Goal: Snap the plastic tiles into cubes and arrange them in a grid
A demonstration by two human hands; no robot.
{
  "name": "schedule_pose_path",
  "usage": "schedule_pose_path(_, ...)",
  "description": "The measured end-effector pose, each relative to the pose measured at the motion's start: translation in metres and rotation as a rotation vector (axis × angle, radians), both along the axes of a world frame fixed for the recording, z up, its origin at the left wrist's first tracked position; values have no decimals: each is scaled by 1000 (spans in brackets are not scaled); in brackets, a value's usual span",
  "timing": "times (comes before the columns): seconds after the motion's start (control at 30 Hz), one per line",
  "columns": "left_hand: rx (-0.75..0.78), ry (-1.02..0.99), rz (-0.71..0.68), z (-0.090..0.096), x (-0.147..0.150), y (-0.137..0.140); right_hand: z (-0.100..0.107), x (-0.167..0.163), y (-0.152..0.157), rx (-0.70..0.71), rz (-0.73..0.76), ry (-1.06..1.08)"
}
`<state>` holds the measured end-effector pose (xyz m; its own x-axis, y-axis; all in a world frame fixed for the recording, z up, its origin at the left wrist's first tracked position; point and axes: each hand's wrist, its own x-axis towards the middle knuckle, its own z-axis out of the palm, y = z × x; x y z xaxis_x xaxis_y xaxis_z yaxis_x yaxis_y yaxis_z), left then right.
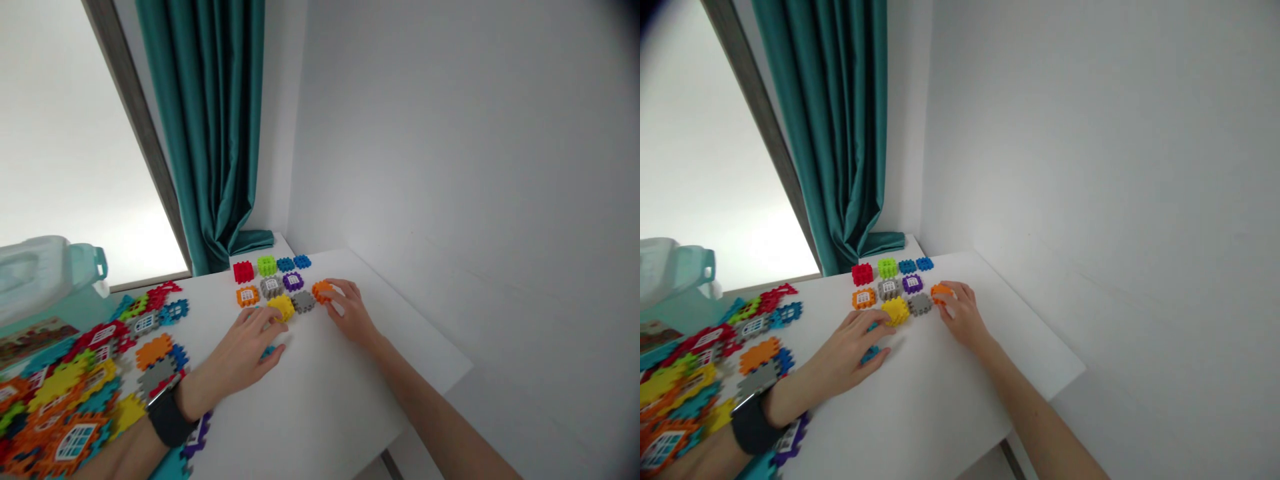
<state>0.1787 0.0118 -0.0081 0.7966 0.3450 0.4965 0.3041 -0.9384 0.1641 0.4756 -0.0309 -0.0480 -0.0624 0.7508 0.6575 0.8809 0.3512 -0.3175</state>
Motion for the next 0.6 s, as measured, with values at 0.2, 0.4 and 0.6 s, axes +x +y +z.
schedule_pose_path(0.2,4,64,38,16,-7,1,22,-49,-20,69,159,-191)
schedule_pose_path(0.4,4,101,109,29,-29,5,30,-83,-20,31,252,-179)
schedule_pose_path(0.6,13,126,201,28,-67,0,30,-115,-13,24,351,-197)
